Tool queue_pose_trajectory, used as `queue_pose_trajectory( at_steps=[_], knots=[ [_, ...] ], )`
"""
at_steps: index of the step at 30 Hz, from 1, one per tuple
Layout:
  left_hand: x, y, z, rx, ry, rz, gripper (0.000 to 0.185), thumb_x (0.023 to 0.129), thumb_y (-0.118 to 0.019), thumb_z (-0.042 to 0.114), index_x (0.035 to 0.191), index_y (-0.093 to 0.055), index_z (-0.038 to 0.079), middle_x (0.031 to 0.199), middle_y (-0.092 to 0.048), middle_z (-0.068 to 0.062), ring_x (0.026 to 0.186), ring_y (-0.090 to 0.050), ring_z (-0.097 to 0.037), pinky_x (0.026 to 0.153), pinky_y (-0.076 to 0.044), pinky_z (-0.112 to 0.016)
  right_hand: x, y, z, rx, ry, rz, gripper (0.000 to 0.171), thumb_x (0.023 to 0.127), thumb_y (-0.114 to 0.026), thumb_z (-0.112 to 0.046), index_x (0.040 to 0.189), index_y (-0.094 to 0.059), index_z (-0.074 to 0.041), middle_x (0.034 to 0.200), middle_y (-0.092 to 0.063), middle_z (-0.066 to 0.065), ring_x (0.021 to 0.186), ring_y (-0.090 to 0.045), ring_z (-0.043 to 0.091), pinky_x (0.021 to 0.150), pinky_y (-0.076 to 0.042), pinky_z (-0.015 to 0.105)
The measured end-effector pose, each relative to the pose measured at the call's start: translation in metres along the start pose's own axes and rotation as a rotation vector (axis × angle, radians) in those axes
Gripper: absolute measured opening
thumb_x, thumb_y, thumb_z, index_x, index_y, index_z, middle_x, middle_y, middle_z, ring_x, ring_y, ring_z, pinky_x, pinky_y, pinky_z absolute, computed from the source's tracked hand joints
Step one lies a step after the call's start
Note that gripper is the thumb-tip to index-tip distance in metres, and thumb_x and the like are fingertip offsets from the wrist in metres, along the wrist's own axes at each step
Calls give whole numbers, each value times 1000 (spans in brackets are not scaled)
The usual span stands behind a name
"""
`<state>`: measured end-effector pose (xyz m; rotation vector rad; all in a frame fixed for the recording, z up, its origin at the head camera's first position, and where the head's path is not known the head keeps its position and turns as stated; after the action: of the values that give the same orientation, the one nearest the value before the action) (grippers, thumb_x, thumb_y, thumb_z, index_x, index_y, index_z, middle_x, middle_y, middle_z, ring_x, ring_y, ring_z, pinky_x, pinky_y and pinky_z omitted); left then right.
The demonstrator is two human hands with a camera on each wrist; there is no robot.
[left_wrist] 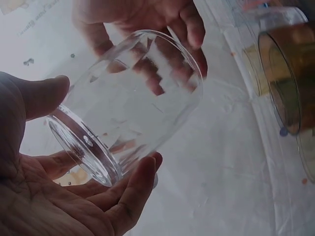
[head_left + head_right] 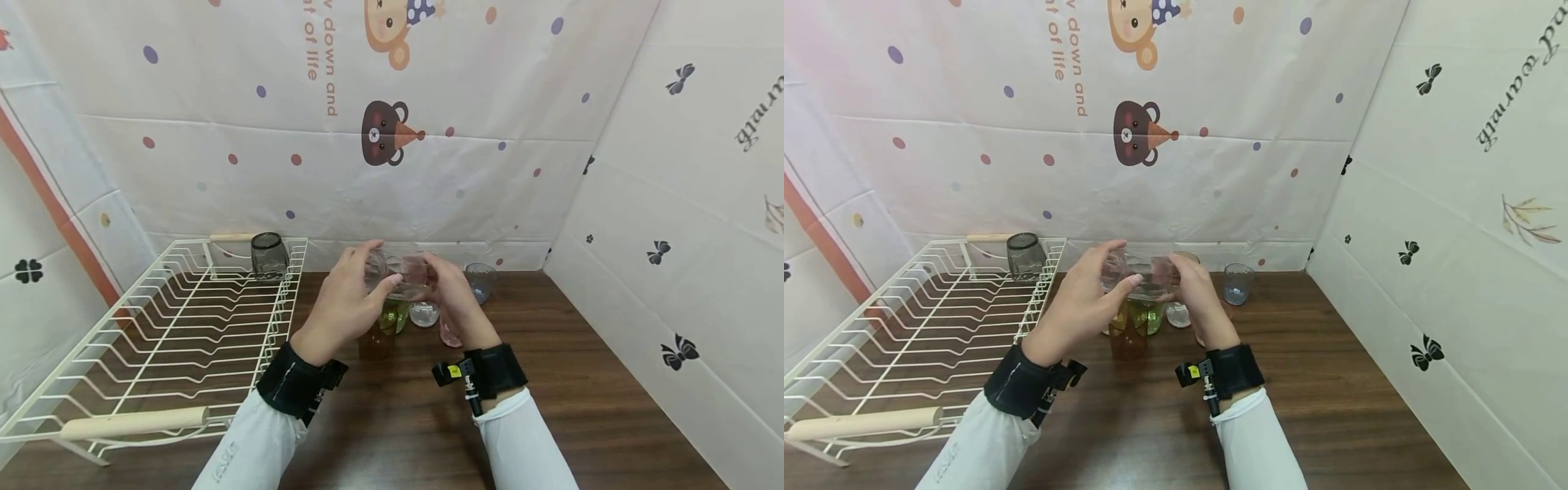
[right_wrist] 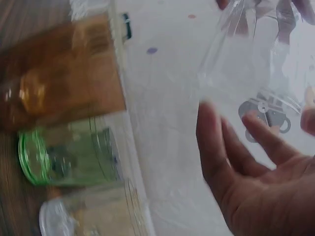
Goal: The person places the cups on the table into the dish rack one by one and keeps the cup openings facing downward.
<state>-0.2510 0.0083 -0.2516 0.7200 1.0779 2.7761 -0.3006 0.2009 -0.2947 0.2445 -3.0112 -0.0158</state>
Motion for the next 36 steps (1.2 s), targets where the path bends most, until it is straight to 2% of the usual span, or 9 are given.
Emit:
queue_pose_trajectory(
  at_steps=[3, 5, 10, 12, 18, 23, 29, 32, 36],
  knots=[
    [0, 4, -1, 18, 10, 32, 67, 105, -70, 39, 162, -43, 18, 151, -53, -19, 128, -63, -40, 104, -54, -57, 0, 3, 1, -121, 12, 102, 56, 117, -33, -43, 152, -56, -6, 150, -58, 23, 132, -60, 32, 96, -62, 46],
    [-1, 7, -1, 24, 14, 56, 68, 104, -71, 39, 162, -43, 17, 152, -53, -20, 130, -62, -40, 106, -53, -58, -1, 8, 2, -210, 23, 162, 56, 117, -35, -46, 150, -59, -7, 149, -60, 22, 138, -57, 37, 104, -58, 52],
    [-6, 18, 3, 32, 22, 113, 70, 102, -73, 39, 161, -45, 16, 151, -55, -21, 133, -60, -41, 109, -52, -59, -4, 22, 2, -434, 8, 278, 53, 113, -46, -50, 145, -64, -11, 144, -64, 21, 133, -60, 38, 109, -51, 55],
    [-9, 23, 4, 29, 27, 126, 70, 102, -74, 40, 161, -45, 16, 152, -55, -20, 136, -58, -41, 111, -50, -60, -5, 30, 2, -486, 7, 308, 53, 112, -49, -49, 145, -64, -10, 142, -65, 21, 130, -61, 39, 109, -50, 55],
    [-24, 50, -1, 57, 13, 162, 71, 101, -75, 35, 160, -45, 12, 157, -53, -21, 146, -51, -43, 119, -43, -63, -7, 50, 2, -489, -8, 382, 55, 112, -50, -47, 147, -62, -7, 144, -63, 23, 130, -59, 40, 110, -48, 55],
    [-41, 84, -3, 89, 36, 124, 71, 103, -71, 40, 163, -42, 15, 157, -53, -21, 142, -54, -43, 117, -43, -67, -11, 62, 1, -465, -50, 423, 56, 112, -49, -49, 148, -61, -8, 148, -59, 21, 137, -55, 39, 115, -45, 58],
    [-58, 123, -2, 187, 1, 119, 71, 105, -67, 43, 164, -39, 15, 160, -50, -24, 146, -49, -48, 116, -38, -72, -12, 67, 3, -517, -76, 414, 56, 111, -49, -48, 149, -59, -7, 151, -57, 24, 140, -54, 43, 117, -46, 60],
    [-63, 133, -5, 258, -3, 136, 72, 105, -67, 43, 165, -37, 15, 161, -47, -27, 143, -49, -52, 110, -40, -75, -13, 70, 3, -568, -78, 412, 55, 111, -50, -47, 149, -59, -8, 150, -59, 24, 139, -56, 44, 115, -47, 59],
    [-67, 138, -11, 358, -41, 170, 74, 104, -70, 39, 165, -38, 12, 152, -51, -32, 119, -61, -53, 89, -50, -71, -15, 77, 3, -651, -53, 434, 51, 111, -51, -43, 145, -63, -7, 146, -64, 26, 135, -59, 45, 111, -49, 59]
  ],
)
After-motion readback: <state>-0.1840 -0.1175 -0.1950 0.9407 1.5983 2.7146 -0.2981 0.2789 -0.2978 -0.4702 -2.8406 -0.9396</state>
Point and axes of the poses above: each hand's wrist, its own x-axis towards the middle knuckle, its own y-axis out of the back of the hand, z = x × y, the point moved 3 cm from there along x, towards the middle knuckle
